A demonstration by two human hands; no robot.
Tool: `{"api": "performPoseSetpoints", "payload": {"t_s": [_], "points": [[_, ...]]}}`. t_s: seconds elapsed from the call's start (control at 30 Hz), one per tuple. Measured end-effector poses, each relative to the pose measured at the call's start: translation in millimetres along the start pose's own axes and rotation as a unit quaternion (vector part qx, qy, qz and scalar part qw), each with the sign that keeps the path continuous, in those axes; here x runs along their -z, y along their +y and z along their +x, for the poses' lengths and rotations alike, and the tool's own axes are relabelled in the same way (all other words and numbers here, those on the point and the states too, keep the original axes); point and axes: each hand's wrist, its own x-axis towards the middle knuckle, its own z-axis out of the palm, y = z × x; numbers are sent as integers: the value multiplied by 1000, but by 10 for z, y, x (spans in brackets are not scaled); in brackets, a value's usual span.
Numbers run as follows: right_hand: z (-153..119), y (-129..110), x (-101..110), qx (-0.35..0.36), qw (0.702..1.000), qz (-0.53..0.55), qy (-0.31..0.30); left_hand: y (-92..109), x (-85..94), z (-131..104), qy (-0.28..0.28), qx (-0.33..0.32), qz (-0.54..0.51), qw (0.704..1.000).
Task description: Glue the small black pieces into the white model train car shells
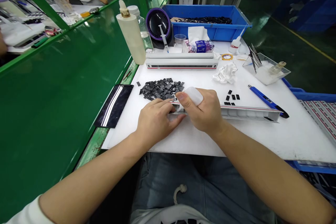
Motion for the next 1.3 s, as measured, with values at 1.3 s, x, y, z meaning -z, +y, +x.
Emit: {"api": "performPoseSetpoints", "payload": {"t_s": [1.3], "points": [[358,613,1413,-245,816,439,285,-138,1,-36,54,-37,9,998]]}}
